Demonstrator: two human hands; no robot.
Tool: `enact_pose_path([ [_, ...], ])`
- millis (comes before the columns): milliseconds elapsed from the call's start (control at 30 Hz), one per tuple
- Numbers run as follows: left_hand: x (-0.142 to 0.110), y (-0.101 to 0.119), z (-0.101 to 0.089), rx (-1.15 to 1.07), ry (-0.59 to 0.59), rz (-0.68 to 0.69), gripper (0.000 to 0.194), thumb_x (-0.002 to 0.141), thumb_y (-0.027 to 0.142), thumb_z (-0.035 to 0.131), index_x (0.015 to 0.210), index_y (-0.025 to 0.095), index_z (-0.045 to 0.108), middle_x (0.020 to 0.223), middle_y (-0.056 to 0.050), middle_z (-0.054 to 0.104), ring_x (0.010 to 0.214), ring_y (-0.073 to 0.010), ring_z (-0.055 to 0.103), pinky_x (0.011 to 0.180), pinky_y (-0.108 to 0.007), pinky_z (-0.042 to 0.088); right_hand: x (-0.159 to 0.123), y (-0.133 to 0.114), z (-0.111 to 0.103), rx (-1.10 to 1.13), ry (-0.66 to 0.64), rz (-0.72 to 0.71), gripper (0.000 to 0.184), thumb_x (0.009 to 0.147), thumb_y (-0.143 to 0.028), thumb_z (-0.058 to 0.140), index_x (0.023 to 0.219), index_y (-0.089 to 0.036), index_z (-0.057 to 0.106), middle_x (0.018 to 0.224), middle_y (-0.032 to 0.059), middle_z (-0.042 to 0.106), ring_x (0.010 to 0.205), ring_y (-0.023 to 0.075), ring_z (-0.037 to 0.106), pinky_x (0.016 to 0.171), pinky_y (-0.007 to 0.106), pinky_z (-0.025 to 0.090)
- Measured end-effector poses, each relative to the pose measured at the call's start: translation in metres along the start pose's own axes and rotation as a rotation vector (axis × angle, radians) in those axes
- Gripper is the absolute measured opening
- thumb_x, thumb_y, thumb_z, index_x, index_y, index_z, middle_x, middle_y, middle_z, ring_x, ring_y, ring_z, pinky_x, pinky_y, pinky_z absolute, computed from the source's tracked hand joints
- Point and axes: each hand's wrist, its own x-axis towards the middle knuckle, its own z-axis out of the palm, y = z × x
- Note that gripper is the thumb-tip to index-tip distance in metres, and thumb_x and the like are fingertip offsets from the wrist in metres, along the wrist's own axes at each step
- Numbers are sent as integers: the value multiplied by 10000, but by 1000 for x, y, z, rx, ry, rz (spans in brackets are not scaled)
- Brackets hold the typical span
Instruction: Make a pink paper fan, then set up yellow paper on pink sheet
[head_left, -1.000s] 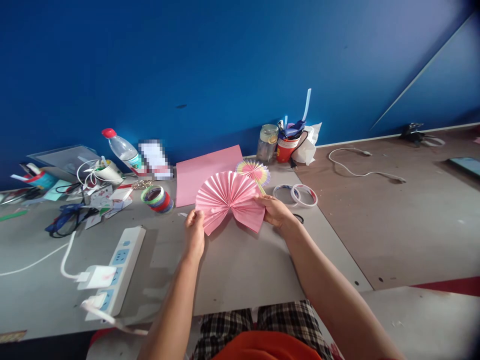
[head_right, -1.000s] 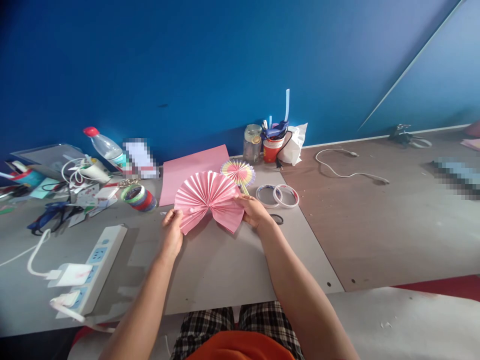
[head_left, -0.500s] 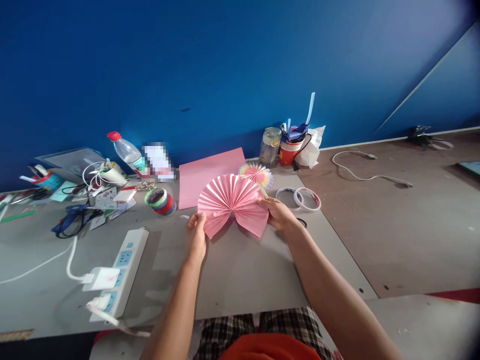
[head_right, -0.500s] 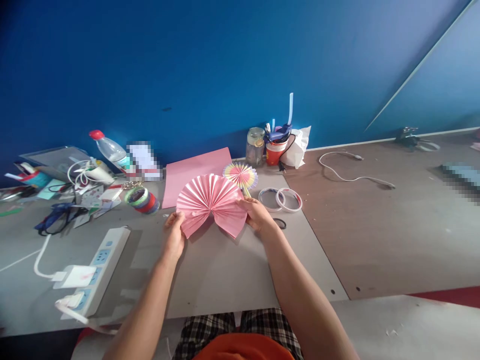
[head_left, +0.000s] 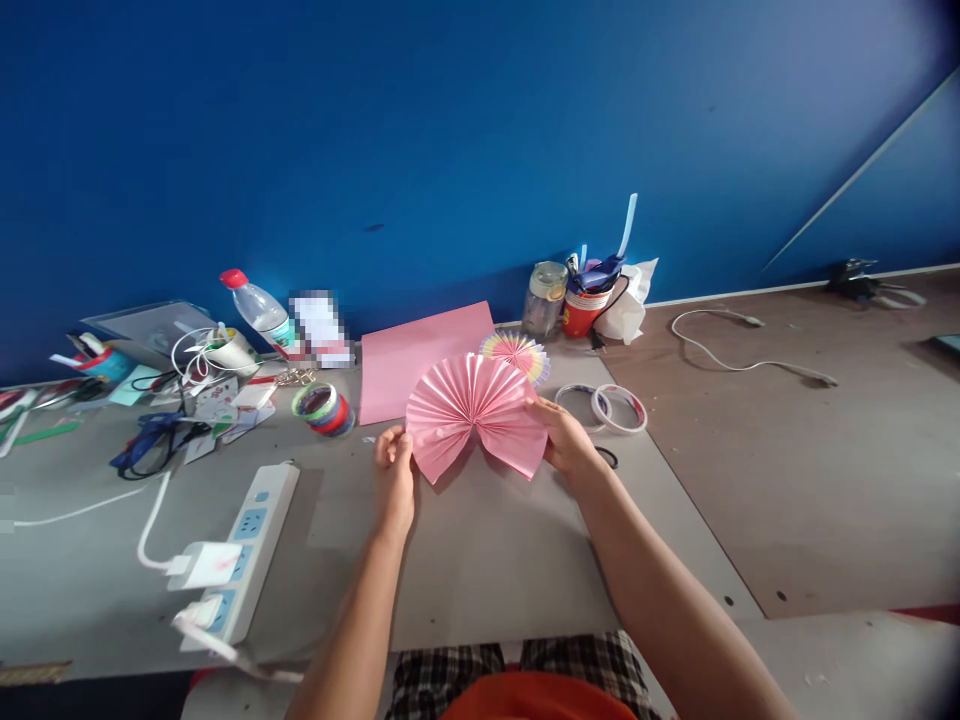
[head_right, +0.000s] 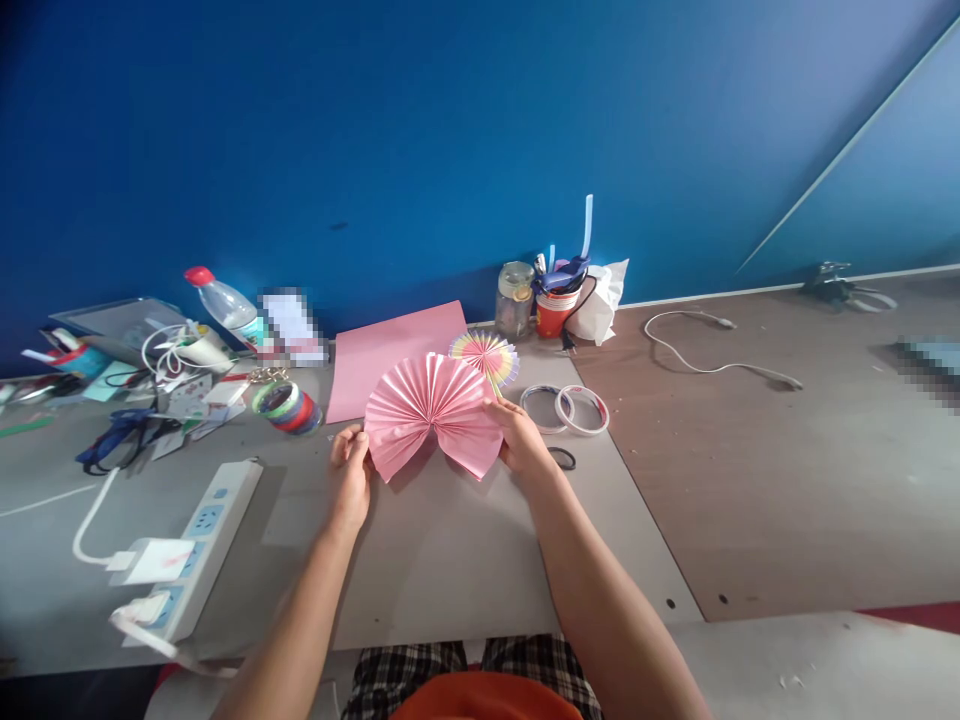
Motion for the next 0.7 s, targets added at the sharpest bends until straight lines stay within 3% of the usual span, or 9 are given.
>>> enact_pose_path([
  [100, -1, -6, 1, 135, -41, 147, 522, 767, 394, 639, 1236, 213, 498, 1067, -84, 627, 893, -163, 622, 777, -284, 495, 0, 0, 0, -4, 18, 6, 313, 642, -279, 741, 910, -184, 609, 765, 30, 710, 721, 204, 678, 595, 270, 515],
  [167, -2, -8, 1, 269, -82, 251, 449, 787, 355, 612, 1207, 214, 539, 1116, -93, 618, 987, -187, 603, 861, -314, 476, 0, 1, 1, -8, 10, -1, 311, 647, -283, 738, 911, -181, 609, 770, 34, 707, 711, 201, 673, 594, 275, 513],
  [233, -2, -10, 0, 375, -117, 305, 272, 810, 323, 569, 1050, 210, 626, 1022, -74, 647, 968, -193, 600, 881, -327, 464, 0, 1, 1, -26, -3, -8, 302, 648, -291, 735, 899, -179, 609, 757, 35, 699, 699, 202, 667, 597, 284, 511],
  [367, 2, -13, -5, 415, -79, 258, 156, 817, 286, 536, 869, 196, 652, 841, -42, 660, 803, -172, 607, 793, -305, 477, 0, 1, 0, -54, -28, -39, 293, 626, -276, 734, 869, -180, 603, 721, 16, 669, 662, 181, 638, 610, 289, 501],
  [533, 8, -17, -10, 381, 13, 244, 157, 816, 303, 545, 845, 186, 646, 843, -46, 668, 808, -175, 611, 802, -304, 473, 0, 1, 1, -155, -48, -233, 564, 610, -165, 679, 1156, -257, 571, 835, -29, 656, 687, 118, 591, 651, 243, 468],
  [700, 11, -18, -10, 361, 44, 253, 192, 817, 357, 548, 833, 187, 635, 840, -50, 664, 826, -181, 612, 819, -308, 463, 0, 4, 1, -493, -183, -386, 446, 696, -176, 573, 1137, -210, 627, 963, 31, 663, 884, 166, 592, 791, 285, 459],
])
